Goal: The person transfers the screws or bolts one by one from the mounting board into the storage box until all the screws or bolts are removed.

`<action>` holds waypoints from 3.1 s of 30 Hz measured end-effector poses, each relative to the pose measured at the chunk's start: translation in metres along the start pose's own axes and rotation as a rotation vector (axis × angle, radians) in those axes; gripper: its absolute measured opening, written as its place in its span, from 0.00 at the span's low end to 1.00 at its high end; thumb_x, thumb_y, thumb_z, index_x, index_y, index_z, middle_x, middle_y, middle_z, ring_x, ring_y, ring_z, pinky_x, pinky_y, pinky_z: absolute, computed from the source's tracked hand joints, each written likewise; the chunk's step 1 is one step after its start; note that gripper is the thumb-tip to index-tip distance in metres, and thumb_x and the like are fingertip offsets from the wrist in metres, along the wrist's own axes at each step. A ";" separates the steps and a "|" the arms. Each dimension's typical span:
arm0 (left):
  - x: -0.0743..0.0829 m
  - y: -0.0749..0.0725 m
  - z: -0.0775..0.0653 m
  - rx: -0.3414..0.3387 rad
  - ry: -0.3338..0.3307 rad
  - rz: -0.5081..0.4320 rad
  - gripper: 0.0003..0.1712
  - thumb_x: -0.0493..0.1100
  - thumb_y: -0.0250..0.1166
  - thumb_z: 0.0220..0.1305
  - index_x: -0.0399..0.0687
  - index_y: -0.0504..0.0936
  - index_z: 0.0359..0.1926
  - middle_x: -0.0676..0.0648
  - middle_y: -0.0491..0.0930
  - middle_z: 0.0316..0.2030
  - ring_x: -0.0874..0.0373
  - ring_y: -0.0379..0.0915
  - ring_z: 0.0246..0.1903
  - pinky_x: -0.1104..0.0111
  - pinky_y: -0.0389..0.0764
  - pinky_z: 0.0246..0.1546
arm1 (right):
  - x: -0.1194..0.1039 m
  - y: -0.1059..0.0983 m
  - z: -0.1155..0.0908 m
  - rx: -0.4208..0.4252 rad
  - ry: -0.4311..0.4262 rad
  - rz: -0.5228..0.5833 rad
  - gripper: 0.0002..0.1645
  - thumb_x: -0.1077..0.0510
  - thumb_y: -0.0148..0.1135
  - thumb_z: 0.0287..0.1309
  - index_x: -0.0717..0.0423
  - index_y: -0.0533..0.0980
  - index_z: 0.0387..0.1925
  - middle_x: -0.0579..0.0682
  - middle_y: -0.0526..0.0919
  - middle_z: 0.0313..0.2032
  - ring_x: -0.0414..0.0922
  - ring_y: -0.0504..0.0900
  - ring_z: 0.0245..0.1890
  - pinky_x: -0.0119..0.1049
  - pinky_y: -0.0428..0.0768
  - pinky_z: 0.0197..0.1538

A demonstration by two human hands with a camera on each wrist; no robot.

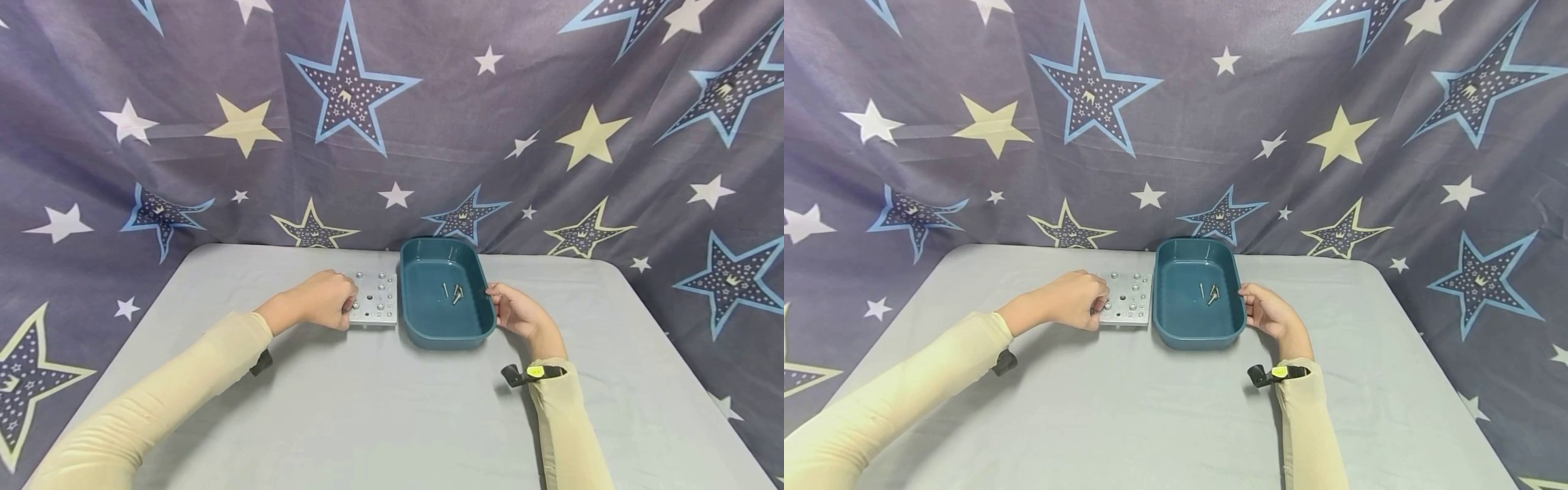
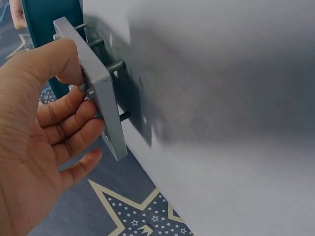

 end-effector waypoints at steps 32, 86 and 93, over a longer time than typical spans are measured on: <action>-0.003 0.002 -0.002 -0.006 -0.019 -0.041 0.09 0.41 0.68 0.38 0.57 0.74 0.18 0.59 0.73 0.19 0.63 0.66 0.22 0.65 0.75 0.32 | 0.002 -0.001 0.000 -0.011 -0.005 0.028 0.12 0.60 0.36 0.75 0.51 0.69 0.45 0.39 0.84 0.28 0.35 0.80 0.28 0.29 0.80 0.36; -0.004 0.001 -0.001 -0.014 -0.020 -0.066 0.09 0.42 0.69 0.38 0.57 0.75 0.19 0.60 0.75 0.21 0.64 0.66 0.22 0.65 0.75 0.33 | 0.006 -0.004 0.000 0.033 -0.019 0.112 0.12 0.60 0.38 0.75 0.50 0.71 0.43 0.39 0.83 0.30 0.34 0.81 0.29 0.31 0.82 0.40; -0.005 0.000 -0.001 -0.021 -0.014 -0.052 0.09 0.42 0.70 0.37 0.57 0.76 0.19 0.60 0.76 0.21 0.64 0.68 0.22 0.63 0.78 0.35 | 0.004 -0.004 0.001 0.017 -0.028 0.095 0.13 0.60 0.39 0.75 0.50 0.72 0.43 0.40 0.84 0.31 0.35 0.82 0.30 0.32 0.82 0.40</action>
Point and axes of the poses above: each hand's wrist, its own z-axis towards the middle knuckle, its own y-axis out of the palm, x = y × z, the point moved 5 cm from there along z, towards the middle knuckle
